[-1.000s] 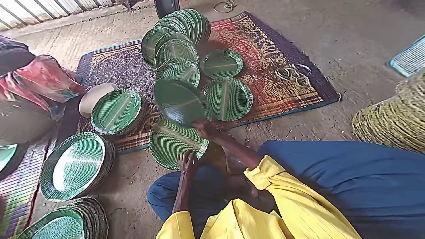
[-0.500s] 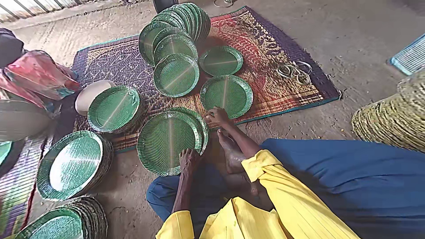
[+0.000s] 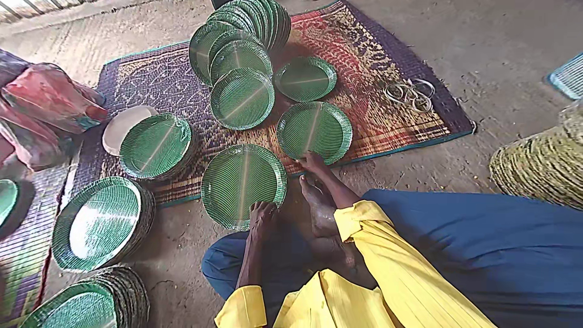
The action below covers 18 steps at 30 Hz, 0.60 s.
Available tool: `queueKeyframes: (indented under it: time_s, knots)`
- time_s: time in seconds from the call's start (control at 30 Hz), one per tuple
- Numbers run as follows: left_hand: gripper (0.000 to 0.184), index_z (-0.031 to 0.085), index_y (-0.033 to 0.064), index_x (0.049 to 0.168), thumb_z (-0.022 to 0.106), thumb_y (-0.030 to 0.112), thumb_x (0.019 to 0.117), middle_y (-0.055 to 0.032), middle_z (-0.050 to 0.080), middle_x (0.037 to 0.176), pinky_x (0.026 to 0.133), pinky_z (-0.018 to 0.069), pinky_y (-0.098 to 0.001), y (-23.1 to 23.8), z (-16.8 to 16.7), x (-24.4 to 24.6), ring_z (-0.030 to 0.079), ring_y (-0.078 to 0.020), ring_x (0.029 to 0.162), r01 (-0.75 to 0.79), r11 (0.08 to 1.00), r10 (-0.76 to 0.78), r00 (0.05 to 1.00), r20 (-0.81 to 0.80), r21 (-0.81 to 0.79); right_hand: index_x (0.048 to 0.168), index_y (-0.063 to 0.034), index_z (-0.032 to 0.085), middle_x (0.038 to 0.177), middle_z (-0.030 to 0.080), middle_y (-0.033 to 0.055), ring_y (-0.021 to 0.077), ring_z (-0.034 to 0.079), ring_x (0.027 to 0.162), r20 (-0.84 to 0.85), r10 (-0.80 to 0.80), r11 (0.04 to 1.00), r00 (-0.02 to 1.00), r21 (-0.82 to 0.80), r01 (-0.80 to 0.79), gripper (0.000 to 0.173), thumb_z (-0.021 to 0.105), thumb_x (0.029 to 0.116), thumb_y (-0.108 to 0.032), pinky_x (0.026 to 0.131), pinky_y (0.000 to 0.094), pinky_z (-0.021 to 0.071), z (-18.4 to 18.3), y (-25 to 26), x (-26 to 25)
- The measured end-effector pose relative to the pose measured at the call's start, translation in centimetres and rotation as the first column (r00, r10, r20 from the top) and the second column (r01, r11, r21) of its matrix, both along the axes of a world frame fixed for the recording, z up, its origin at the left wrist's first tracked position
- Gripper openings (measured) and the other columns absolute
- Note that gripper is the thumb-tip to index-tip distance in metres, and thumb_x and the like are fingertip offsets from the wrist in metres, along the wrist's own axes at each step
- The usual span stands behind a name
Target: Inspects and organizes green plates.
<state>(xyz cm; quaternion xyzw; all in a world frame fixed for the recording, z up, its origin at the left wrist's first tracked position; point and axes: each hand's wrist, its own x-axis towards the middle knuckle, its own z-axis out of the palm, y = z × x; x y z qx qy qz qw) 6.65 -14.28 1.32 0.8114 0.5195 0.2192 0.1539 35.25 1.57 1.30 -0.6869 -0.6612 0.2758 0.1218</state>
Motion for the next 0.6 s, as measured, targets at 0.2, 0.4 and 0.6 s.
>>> queueKeyframes:
  time_s: [0.2,0.4,0.6]
  knots:
    - [0.028,0.079,0.0047,0.106,0.065,0.025,0.0933,-0.0149,0.076,0.101,0.093,0.0514,-0.0576,0.0,-0.2,-0.1,0.071,-0.0361,0.1,-0.037,0.999,0.037,0.998,0.045,0.003,0.115,0.0018,0.072,0.12,0.069,0.0259,0.0433,0.065,0.116,-0.044,-0.101,0.992,0.994,-0.077,0.097,0.035,0.053,0.1076,-0.027,0.099,0.0623,0.0486,1.5,-0.3,-0.3]
    - [0.03,0.078,0.0059,0.111,0.064,0.027,0.0955,-0.0162,0.075,0.108,0.099,0.048,-0.0587,0.3,0.2,0.1,0.068,-0.0384,0.108,-0.054,0.993,0.056,0.998,0.02,-0.107,0.123,0.0043,0.069,0.128,0.065,0.0275,0.0445,0.062,0.121,-0.17,-0.225,0.933,0.96,0.246,0.262,0.033,0.047,0.1084,-0.017,0.104,0.0612,0.0459,5.1,1.1,-0.6]
    - [0.024,0.079,0.0044,0.088,0.061,0.02,0.0921,-0.0111,0.074,0.082,0.082,0.0559,-0.0456,-0.1,-0.3,0.4,0.071,-0.0268,0.077,-0.003,0.917,-0.057,0.989,0.139,0.398,0.104,0.0042,0.074,0.107,0.07,0.0221,0.0356,0.067,0.105,-0.201,0.404,0.65,0.893,0.75,-0.125,0.02,0.056,0.0989,-0.004,0.094,0.0505,0.0539,12.6,-2.2,-7.4]
